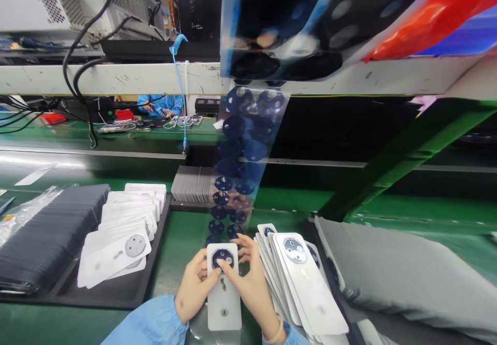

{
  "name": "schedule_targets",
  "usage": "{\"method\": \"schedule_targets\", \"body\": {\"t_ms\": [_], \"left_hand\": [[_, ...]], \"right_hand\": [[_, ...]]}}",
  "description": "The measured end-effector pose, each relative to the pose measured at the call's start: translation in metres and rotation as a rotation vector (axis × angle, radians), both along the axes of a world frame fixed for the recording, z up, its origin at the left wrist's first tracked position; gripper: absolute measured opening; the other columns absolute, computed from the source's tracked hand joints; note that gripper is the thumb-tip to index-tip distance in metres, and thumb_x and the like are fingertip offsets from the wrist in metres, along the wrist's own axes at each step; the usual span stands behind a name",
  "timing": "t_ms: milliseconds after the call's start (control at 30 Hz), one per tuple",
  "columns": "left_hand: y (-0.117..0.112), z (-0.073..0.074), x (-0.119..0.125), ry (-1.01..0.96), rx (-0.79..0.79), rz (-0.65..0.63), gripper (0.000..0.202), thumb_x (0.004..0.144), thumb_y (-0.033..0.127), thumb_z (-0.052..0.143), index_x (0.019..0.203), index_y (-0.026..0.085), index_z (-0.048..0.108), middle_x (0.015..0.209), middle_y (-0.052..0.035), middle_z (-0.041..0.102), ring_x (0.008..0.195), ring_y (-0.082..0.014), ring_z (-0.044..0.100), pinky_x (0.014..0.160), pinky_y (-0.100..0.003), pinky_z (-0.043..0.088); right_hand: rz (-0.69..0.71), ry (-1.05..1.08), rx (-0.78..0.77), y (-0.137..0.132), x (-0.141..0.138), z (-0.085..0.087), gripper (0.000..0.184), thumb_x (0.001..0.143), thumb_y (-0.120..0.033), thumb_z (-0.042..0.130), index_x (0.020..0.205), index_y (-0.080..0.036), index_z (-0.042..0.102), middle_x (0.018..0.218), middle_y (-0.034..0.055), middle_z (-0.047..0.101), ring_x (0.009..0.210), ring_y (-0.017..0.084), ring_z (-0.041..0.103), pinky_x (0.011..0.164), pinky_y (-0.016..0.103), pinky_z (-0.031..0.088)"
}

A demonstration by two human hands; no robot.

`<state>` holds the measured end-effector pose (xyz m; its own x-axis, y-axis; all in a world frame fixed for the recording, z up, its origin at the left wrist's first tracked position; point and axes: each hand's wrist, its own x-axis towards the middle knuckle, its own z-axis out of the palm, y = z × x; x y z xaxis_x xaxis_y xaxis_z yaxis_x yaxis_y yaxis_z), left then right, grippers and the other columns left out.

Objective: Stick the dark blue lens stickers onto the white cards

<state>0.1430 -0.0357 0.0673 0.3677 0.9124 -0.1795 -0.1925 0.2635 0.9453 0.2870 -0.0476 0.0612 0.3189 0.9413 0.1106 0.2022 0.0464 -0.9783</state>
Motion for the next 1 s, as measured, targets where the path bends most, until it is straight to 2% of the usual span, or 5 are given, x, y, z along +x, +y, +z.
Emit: {"method": "schedule_targets", "body": {"t_ms": [200,367,600,767,1000], "left_hand": [[-0.002,-0.001,0.005,0.056,0.010,-0.029,0.042,0.075,0.038,0.075,0.104,0.015,0.055,0.081,-0.0063,0.075,0.071,-0.0157,0.069,0.064,-0.022,0.051],[-0.001,-0.005,0.004,0.023,-0.045,0.007,0.050,0.067,0.036,0.082,0.103,0.015,0.054,0.074,-0.0043,0.074,0.065,-0.0161,0.069,0.060,-0.024,0.054],[-0.002,0.004,0.003,-0.088,-0.146,0.050,0.051,0.066,0.035,0.083,0.104,0.015,0.057,0.075,-0.0051,0.075,0.062,-0.0187,0.069,0.058,-0.028,0.056],[0.000,0.004,0.002,-0.121,-0.152,0.045,0.045,0.071,0.034,0.079,0.105,0.015,0.057,0.070,-0.0046,0.074,0.057,-0.0175,0.068,0.055,-0.026,0.053],[-0.001,-0.002,0.001,-0.080,-0.057,0.022,0.037,0.082,0.042,0.067,0.106,0.016,0.058,0.066,0.0000,0.070,0.052,-0.0128,0.062,0.051,-0.021,0.046]], "right_hand": [[0.157,0.173,-0.045,-0.004,-0.008,0.006,0.025,0.077,-0.038,0.068,0.092,-0.020,0.057,0.084,0.0020,0.063,0.077,0.021,0.060,0.070,0.029,0.048],[0.192,0.305,-0.041,-0.001,-0.004,0.003,0.028,0.085,-0.047,0.059,0.087,-0.019,0.058,0.076,-0.0002,0.060,0.072,0.018,0.056,0.068,0.026,0.045],[0.385,0.512,-0.116,0.000,0.006,0.007,0.044,0.084,-0.048,0.062,0.121,-0.023,0.057,0.111,0.0069,0.065,0.101,0.026,0.062,0.086,0.037,0.048],[0.528,0.614,-0.141,0.000,0.010,0.009,0.062,0.080,-0.044,0.069,0.135,-0.028,0.044,0.110,0.0066,0.066,0.101,0.026,0.063,0.087,0.041,0.048],[0.353,0.542,-0.107,0.000,-0.002,0.003,0.049,0.073,-0.034,0.075,0.116,-0.024,0.054,0.104,0.0058,0.067,0.087,0.023,0.064,0.075,0.033,0.050]]}}
